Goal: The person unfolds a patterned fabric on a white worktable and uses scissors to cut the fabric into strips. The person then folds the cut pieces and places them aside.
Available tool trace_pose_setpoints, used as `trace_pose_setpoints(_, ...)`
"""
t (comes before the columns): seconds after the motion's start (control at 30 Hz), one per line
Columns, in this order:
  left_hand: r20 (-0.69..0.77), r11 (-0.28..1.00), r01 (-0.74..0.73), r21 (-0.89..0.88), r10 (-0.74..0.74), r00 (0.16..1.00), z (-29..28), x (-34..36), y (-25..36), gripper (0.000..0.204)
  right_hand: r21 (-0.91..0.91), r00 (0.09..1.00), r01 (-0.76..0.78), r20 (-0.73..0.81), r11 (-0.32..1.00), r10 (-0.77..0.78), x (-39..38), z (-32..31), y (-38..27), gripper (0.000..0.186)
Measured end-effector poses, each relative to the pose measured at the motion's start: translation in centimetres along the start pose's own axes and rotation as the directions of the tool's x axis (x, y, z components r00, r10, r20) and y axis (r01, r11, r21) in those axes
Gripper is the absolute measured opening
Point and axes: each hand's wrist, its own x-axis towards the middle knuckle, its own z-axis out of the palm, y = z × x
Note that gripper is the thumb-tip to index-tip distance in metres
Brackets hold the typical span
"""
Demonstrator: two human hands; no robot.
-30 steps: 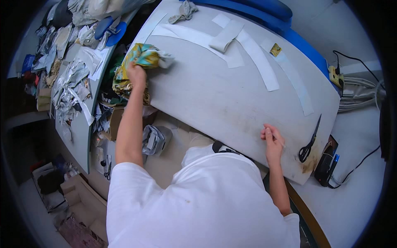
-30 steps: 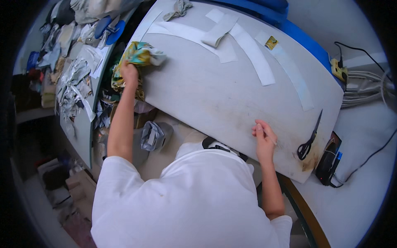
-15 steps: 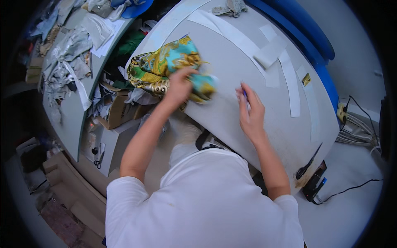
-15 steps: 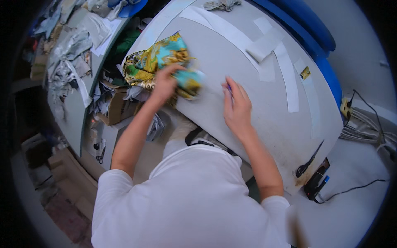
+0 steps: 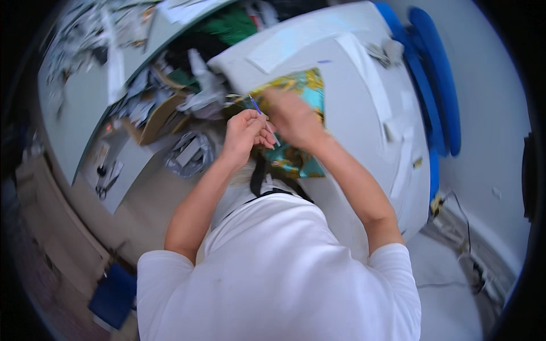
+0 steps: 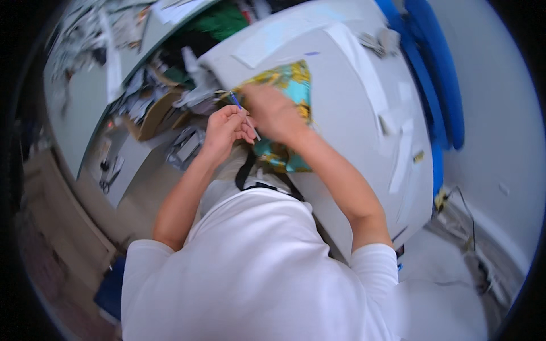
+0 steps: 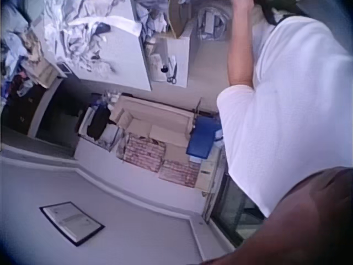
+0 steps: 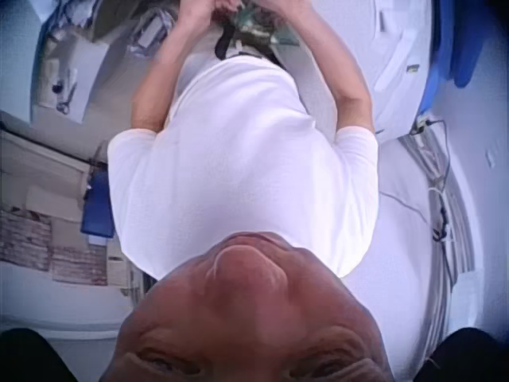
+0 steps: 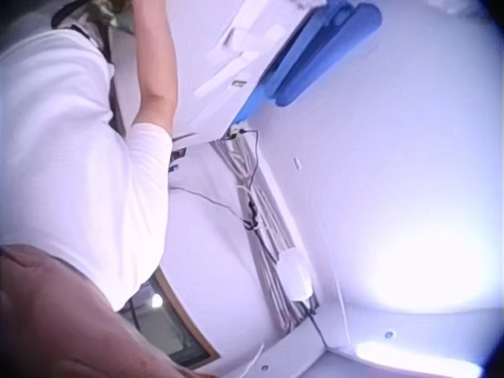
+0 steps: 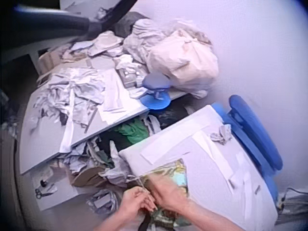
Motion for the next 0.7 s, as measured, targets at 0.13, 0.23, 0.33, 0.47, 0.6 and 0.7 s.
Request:
trace_pose_setpoints(0.13,-0.469,0.996,-0.060,-0.064,0.023,0.883,-10.4,-2.2,-1.1,0.011,-0.381,0.991,-0.026,-0.132,0.924,-0.026,-0.3,3.2,8.4,0.050)
trace_pose_setpoints(0.23,-0.783,0.999,-0.017,0.052,0.051,0.620,-24.3,-4.6,-3.4,0.009,-0.470,0.972,-0.169,-0.223,0.866,0.069,-1.2,3.5,10.9,0.042)
trace_pose_setpoints(0.33,-0.926,0.976,0.106,0.192,0.144,0.350,-35.7,-7.5,-1.2,0.010,-0.491,0.964,-0.179,-0.262,0.852,0.051,-0.2,3.6,10.7,0.042)
trace_pose_setpoints(0.47,-0.939,0.845,0.416,0.338,0.273,0.208,-47.5,-10.0,2.0,0.013,-0.506,0.968,-0.176,-0.246,0.844,0.055,-0.5,3.7,10.6,0.043)
trace_pose_setpoints(0.6,-0.984,0.990,0.034,-0.135,-0.138,0.114,-53.5,-8.3,6.0,0.021,-0.505,0.966,-0.188,-0.250,0.842,0.066,-0.9,3.4,10.6,0.046)
trace_pose_setpoints(0.7,-0.972,0.969,0.089,0.232,0.227,0.055,-55.6,-10.6,5.3,0.031,-0.494,0.966,-0.115,-0.259,0.862,-0.019,-0.9,4.0,12.9,0.043)
